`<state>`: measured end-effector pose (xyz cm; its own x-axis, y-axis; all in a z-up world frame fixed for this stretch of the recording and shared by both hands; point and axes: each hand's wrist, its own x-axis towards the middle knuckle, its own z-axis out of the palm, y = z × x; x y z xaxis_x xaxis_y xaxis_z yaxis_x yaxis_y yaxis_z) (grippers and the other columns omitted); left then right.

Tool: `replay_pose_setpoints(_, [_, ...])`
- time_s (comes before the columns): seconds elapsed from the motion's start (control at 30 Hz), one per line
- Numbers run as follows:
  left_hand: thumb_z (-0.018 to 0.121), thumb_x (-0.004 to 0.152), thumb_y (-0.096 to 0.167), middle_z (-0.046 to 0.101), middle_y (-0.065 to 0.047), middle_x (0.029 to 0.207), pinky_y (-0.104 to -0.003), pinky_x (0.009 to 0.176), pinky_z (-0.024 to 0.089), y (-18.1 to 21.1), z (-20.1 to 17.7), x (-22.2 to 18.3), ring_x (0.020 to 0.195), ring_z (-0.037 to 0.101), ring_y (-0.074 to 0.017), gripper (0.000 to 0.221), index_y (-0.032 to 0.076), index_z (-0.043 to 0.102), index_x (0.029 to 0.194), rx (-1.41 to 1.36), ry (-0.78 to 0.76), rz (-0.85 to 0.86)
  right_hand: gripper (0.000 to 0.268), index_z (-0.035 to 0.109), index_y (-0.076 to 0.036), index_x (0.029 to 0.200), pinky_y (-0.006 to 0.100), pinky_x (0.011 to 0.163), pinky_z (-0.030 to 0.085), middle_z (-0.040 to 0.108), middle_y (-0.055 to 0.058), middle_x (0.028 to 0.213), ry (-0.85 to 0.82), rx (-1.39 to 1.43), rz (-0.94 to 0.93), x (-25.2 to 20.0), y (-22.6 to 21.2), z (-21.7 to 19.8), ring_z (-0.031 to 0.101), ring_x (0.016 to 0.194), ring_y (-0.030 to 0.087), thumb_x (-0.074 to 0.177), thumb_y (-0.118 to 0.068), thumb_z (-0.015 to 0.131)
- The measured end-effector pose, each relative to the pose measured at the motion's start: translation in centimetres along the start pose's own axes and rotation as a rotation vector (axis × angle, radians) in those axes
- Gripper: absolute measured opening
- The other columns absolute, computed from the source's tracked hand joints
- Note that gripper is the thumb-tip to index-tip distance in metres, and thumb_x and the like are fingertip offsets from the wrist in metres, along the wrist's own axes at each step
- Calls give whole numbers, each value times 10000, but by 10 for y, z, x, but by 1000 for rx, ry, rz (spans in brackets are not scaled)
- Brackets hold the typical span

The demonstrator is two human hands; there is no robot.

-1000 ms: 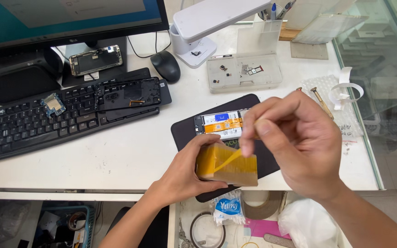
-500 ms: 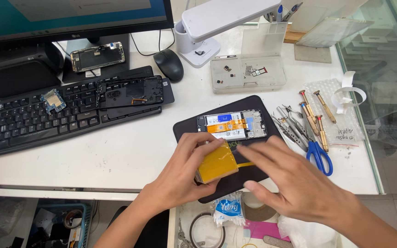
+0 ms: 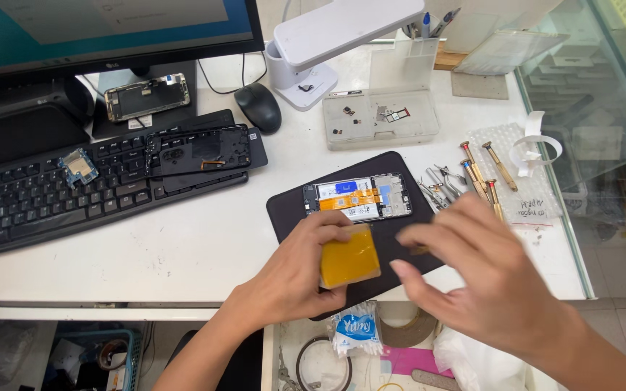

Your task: The person opens a small cardboard package using scissors and a metal tool, removes a small electronic component, and installs it into a disassembled mobile phone. The person then connects a ribbon cable to the motherboard.

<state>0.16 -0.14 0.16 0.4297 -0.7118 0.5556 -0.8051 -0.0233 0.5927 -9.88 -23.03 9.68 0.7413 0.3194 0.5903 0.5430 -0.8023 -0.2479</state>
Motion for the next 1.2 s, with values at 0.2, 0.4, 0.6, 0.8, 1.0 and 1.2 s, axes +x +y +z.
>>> replay_pose_setpoints(0.2, [850, 695, 37, 482, -240, 1369, -447, 1060, 511, -5, 0, -7, 1255, 573, -418, 829, 38, 336, 1345, -32, -18, -18, 268, 741, 14, 976, 364, 619, 464, 542, 58, 741, -121, -73, -181, -4, 5, 18, 537, 742, 238, 732, -72, 814])
replay_pose_setpoints(0.4, [863, 643, 33, 484, -249, 1373, -466, 1085, 481, 2, -5, 7, 1261, 552, -432, 837, -4, 373, 1321, 10, -71, 15, 347, 734, 75, 1016, 341, 608, 457, 565, 45, 765, -242, -200, -440, -4, 15, 12, 553, 736, 208, 690, -44, 728])
replay_pose_setpoints(0.6, [853, 637, 32, 478, -239, 1361, -487, 1127, 443, 5, -7, 17, 1309, 519, -427, 814, -23, 394, 1307, 16, -140, 21, 264, 715, 84, 937, 329, 614, 478, 570, 45, 751, -339, -274, -485, 3, 12, 6, 562, 735, 196, 699, -29, 719])
replay_pose_setpoints(0.8, [824, 687, 14, 446, -265, 1396, -466, 1142, 435, -4, -8, 21, 1344, 490, -436, 781, -37, 382, 1328, -58, -162, -25, 158, 654, 1, 783, 337, 696, 508, 592, 56, 810, -374, -260, -489, 11, 17, 8, 573, 778, 207, 636, -43, 692])
replay_pose_setpoints(1.0, [812, 659, 4, 469, -258, 1354, -471, 1143, 437, -4, -6, 21, 1315, 511, -444, 783, -23, 379, 1311, -18, -129, 48, 153, 627, -19, 783, 348, 734, 513, 566, 58, 805, -417, -170, -438, 16, 28, 10, 579, 802, 217, 653, -71, 691])
replay_pose_setpoints(1.2, [818, 724, 30, 477, -258, 1385, -450, 1074, 488, -11, -8, 17, 1271, 551, -422, 769, 4, 332, 1320, -132, -109, -72, 163, 632, -28, 897, 367, 666, 435, 496, 41, 784, -265, -13, -348, -33, 19, 14, 517, 771, 214, 773, -121, 681])
